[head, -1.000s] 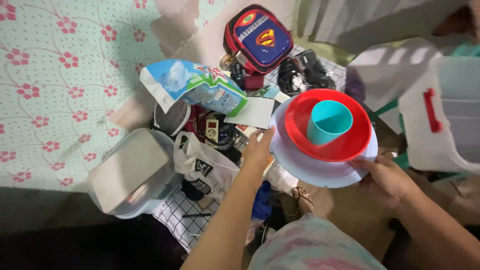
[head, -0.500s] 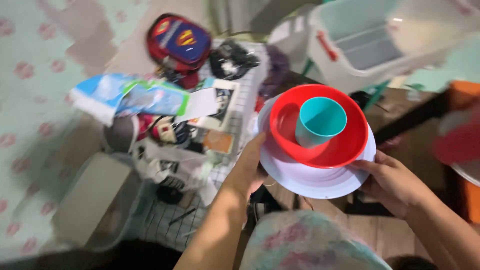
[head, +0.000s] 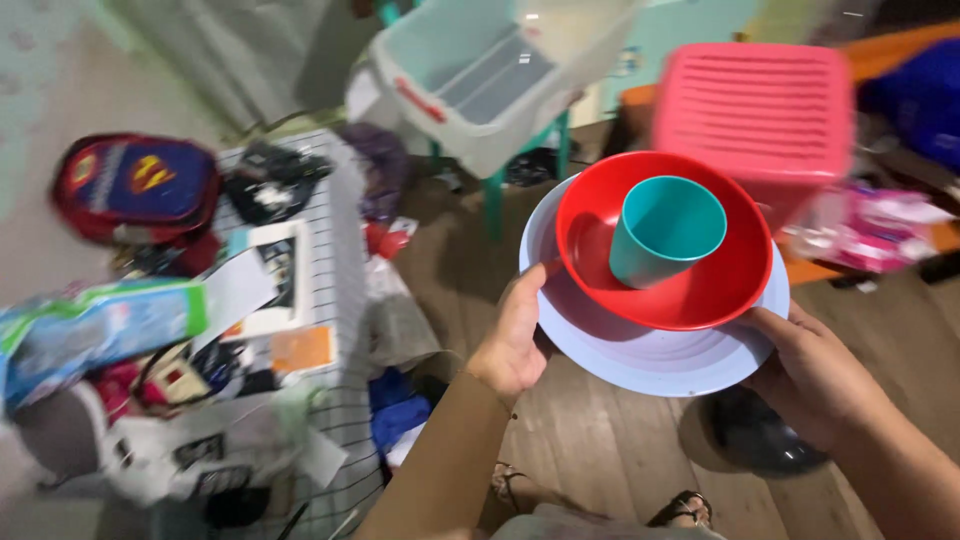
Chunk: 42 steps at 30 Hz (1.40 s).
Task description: Packing school supplies, notebooks, and clothing into containers and a backpack.
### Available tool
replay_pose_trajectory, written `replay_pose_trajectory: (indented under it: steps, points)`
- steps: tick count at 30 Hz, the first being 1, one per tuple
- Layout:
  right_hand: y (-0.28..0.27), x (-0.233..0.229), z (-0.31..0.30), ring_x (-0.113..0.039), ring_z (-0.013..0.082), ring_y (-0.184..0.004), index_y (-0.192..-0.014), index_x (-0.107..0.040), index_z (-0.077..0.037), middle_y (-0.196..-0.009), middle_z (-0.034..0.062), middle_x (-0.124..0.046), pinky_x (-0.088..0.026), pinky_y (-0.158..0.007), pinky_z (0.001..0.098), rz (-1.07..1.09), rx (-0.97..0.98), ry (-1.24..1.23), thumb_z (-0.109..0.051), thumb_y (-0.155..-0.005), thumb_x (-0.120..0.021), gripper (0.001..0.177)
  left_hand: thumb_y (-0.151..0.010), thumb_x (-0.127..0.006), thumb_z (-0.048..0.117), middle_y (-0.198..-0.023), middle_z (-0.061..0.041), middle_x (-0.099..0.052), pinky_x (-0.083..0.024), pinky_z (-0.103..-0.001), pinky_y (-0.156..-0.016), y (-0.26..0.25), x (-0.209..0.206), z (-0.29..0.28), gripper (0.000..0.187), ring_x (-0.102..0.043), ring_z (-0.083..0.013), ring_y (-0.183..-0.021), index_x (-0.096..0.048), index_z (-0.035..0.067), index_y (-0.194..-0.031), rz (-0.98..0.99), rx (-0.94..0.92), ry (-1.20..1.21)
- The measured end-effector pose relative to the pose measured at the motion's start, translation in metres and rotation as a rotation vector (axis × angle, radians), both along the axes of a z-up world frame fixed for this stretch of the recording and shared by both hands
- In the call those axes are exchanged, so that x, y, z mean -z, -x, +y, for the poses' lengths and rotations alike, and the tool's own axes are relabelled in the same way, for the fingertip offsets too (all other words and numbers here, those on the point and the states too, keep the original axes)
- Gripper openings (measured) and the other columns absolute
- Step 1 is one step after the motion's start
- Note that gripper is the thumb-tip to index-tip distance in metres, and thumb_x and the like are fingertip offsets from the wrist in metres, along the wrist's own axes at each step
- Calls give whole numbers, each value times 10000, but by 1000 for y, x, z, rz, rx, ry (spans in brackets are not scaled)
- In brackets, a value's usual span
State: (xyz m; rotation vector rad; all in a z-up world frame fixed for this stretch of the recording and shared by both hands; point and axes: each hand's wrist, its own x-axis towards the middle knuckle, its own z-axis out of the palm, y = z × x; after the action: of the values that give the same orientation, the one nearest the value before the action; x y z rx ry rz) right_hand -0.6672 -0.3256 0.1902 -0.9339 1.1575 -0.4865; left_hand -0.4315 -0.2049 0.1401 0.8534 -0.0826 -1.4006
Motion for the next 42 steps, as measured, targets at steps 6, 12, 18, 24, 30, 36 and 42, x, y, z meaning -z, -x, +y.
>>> replay_pose_trajectory:
  steps: [6, 12, 18, 24, 30, 36, 42]
  points:
    - [104, 0, -29, -681, 221, -1093, -1375, -561, -37, -1262, 125, -696, -547, -956, 405, -81, 165, 32, -201, -988, -522, 422, -1017, -440, 380, -1329, -99, -685, -517, -418, -1033, 98, 1, -72, 492, -653, -237, -1204, -605, 53, -1345, 51, 77, 77]
    - [221, -12, -62, -673, 181, -940, -1414, -540, -99, -1179, 70, -694, -560, -761, 405, -125, 203, 121, -255, -1031, -508, 415, -1021, -425, 355, -1373, -93, -654, -476, -412, -1072, 214, -15, -135, 482, -613, -235, -1251, -592, 59, -1363, 67, 129, 65]
    - [326, -21, -108, -651, 169, -860, -1422, -526, -148, -1109, 58, -693, -550, -703, 379, -44, 241, 120, -264, -1041, -502, 400, -1014, -431, 375, -1373, -115, -660, -474, -413, -1083, 329, 12, -200, 512, -622, -256, -1253, -577, 36, -1369, 154, 131, 52]
    - [385, -33, -149, -653, 132, -934, -1408, -463, -159, -1151, 32, -675, -556, -757, 359, -10, 287, 102, -210, -983, -519, 431, -1030, -427, 354, -1405, -112, -639, -469, -410, -1090, 398, 3, -247, 507, -606, -253, -1271, -560, 32, -1398, 119, 164, 12]
    - [410, -29, -192, -644, 126, -920, -1421, -456, -161, -1149, 56, -675, -528, -741, 344, -9, 321, 90, -185, -975, -541, 454, -1037, -405, 356, -1396, -105, -642, -470, -415, -1085, 420, -2, -298, 492, -610, -252, -1259, -563, 40, -1379, 108, 186, -9]
    - [430, -11, -253, -627, 85, -868, -1444, -457, -176, -1141, 26, -667, -509, -686, 306, -7, 318, 154, -124, -952, -587, 511, -1022, -445, 359, -1385, -95, -650, -463, -403, -1091, 430, 3, -362, 492, -612, -240, -1254, -574, 38, -1372, 130, 247, 25]
    - [447, -9, -310, -638, 107, -822, -1416, -460, -163, -1106, 32, -673, -493, -609, 301, -5, 402, 143, -91, -941, -593, 499, -960, -573, 320, -1369, -70, -658, -449, -409, -1106, 436, -10, -419, 488, -614, -228, -1249, -569, 61, -1373, 91, 305, 39]
